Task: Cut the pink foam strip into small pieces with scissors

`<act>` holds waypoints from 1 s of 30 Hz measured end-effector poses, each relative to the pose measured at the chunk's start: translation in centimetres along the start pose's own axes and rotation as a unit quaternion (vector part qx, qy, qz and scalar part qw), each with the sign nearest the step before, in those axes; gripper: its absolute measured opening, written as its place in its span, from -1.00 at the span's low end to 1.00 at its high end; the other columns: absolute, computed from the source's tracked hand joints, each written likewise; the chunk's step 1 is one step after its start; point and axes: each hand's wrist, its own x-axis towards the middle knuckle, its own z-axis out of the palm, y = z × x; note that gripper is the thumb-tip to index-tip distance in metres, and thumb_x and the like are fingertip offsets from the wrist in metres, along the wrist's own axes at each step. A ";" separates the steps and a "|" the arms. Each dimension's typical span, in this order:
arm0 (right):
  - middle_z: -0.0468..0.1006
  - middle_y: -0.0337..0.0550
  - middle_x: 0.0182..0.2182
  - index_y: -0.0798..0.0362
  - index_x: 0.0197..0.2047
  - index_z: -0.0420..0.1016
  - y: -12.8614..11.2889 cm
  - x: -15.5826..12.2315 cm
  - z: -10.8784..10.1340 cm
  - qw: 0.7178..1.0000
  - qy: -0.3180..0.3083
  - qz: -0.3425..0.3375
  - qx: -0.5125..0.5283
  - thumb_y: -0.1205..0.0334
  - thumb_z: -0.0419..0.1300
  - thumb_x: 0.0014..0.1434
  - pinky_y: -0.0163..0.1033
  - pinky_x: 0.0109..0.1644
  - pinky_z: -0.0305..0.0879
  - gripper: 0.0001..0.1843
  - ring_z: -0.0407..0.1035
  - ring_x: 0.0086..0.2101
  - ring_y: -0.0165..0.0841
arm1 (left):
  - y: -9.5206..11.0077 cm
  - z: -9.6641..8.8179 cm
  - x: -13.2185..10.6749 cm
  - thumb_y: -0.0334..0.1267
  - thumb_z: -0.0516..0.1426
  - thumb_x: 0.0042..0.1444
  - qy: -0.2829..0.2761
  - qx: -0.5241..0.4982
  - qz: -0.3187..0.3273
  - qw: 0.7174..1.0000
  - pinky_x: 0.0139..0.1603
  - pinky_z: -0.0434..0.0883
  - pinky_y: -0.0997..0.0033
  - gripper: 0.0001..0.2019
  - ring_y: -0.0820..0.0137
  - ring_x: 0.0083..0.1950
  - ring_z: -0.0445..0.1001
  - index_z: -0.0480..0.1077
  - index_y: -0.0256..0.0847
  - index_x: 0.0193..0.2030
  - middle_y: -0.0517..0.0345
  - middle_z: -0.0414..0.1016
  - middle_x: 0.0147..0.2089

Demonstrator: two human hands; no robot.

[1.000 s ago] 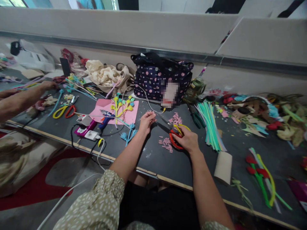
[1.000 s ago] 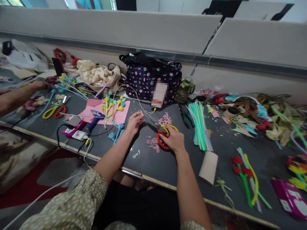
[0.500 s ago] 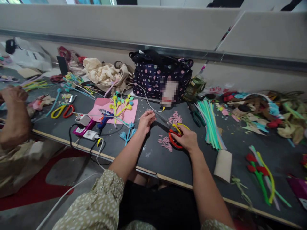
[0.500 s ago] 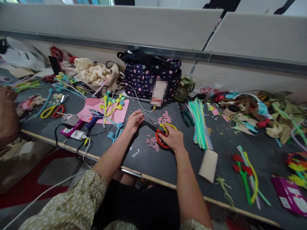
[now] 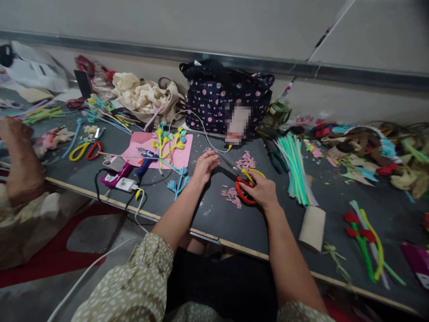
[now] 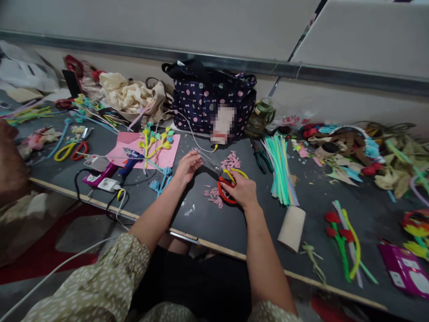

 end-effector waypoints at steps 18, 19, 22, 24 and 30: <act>0.60 -0.05 -0.04 0.01 0.04 0.55 -0.3 0.1 -0.2 0.998 -0.025 0.026 0.048 -0.06 0.21 0.14 -0.12 -0.05 0.41 -0.52 0.50 -0.09 -0.16 | -0.1 0.0 0.1 -0.41 0.35 -0.23 0.011 0.008 0.003 1.000 -0.17 0.46 0.43 -0.74 0.55 -0.45 0.44 0.44 -0.25 -0.35 0.27 0.47 -0.48; 0.60 -0.06 -0.04 0.00 0.04 0.55 -0.3 0.1 -0.2 0.998 -0.028 0.026 0.048 -0.06 0.21 0.14 -0.12 -0.05 0.41 -0.53 0.50 -0.08 -0.16 | -0.1 0.0 0.1 -0.41 0.35 -0.23 0.013 0.010 0.003 1.000 -0.16 0.46 0.42 -0.75 0.55 -0.44 0.45 0.44 -0.25 -0.35 0.27 0.47 -0.48; 0.60 -0.08 -0.03 -0.02 0.04 0.56 -0.3 0.1 -0.3 0.998 -0.034 0.026 0.051 -0.05 0.21 0.15 -0.13 -0.05 0.42 -0.55 0.50 -0.08 -0.17 | -0.1 0.0 0.1 -0.41 0.35 -0.22 0.014 0.011 0.004 1.000 -0.17 0.46 0.43 -0.76 0.55 -0.44 0.45 0.45 -0.25 -0.35 0.26 0.48 -0.46; 0.59 -0.07 -0.03 -0.02 0.04 0.56 -0.3 0.1 -0.4 0.998 -0.036 0.022 0.055 -0.05 0.21 0.15 -0.12 -0.05 0.42 -0.55 0.50 -0.08 -0.16 | -0.1 0.0 0.1 -0.42 0.34 -0.21 0.013 0.007 0.002 1.000 -0.18 0.46 0.44 -0.77 0.56 -0.44 0.44 0.45 -0.25 -0.36 0.26 0.48 -0.47; 0.59 -0.07 -0.01 0.00 0.03 0.56 -0.3 0.1 -0.2 0.997 -0.033 0.028 0.068 -0.07 0.19 0.14 -0.11 -0.03 0.42 -0.53 0.50 -0.08 -0.16 | 0.0 -0.1 0.1 -0.44 0.31 -0.18 0.012 -0.003 -0.004 1.000 -0.23 0.45 0.47 -0.81 0.56 -0.46 0.44 0.46 -0.27 -0.37 0.23 0.49 -0.46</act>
